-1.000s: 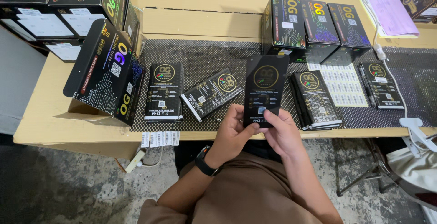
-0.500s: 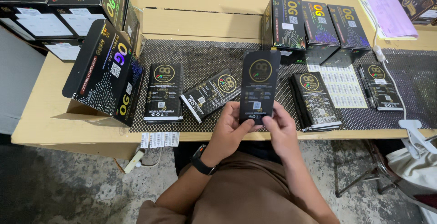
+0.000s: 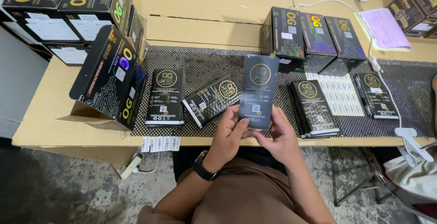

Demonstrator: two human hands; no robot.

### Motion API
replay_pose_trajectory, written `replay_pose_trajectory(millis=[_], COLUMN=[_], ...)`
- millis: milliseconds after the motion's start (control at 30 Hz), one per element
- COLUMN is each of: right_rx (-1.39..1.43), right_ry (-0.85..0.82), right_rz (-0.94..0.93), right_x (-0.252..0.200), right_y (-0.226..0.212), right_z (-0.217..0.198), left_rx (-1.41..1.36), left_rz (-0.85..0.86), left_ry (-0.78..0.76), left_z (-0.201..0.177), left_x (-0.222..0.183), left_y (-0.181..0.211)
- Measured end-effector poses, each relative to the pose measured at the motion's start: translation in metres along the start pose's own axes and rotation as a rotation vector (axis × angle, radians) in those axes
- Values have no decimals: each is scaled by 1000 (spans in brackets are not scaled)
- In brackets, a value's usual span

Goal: The person handles several smartphone screens one by one, turning them over and checking their front and back surfaces.

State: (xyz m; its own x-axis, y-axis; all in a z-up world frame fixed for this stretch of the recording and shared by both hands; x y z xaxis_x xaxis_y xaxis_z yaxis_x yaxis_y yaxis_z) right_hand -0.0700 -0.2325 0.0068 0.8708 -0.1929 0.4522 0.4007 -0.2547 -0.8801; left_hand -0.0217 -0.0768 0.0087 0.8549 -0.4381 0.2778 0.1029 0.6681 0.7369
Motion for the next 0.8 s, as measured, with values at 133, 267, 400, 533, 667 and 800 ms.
replay_pose_trajectory(millis=[133, 267, 400, 533, 667, 800], right_rx=[70, -151, -191, -133, 7, 179], right_ry=[5, 121, 124, 70, 19, 29], right_rz=[6, -43, -29, -13, 84, 176], right_x=[2, 4, 6, 12, 9, 20], right_y=[-6, -8, -20, -30, -15, -13], right_z=[5, 14, 21, 21, 5, -7], left_rx=[26, 138, 212, 190, 200, 34], left_rz=[25, 74, 125, 137, 115, 80], left_ry=[-4, -28, -10, -20, -57, -55], left_z=[1, 4, 20, 17, 14, 11], left_x=[0, -2, -2, 3, 1, -2], left_y=[-2, 2, 24, 19, 24, -2])
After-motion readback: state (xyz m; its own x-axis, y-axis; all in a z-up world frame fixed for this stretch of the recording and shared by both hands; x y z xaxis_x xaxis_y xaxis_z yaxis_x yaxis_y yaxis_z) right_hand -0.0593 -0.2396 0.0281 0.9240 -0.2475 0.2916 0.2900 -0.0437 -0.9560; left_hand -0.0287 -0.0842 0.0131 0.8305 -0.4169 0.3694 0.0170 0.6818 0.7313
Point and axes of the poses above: each hand's wrist, its own x-axis towards the middle knuckle, its own z-axis out of the palm, y = z × x, the point moved 3 cm from there along x, towards the middle knuckle, and after that the axes turned 8 degrees about z, right-handed, at the moved point
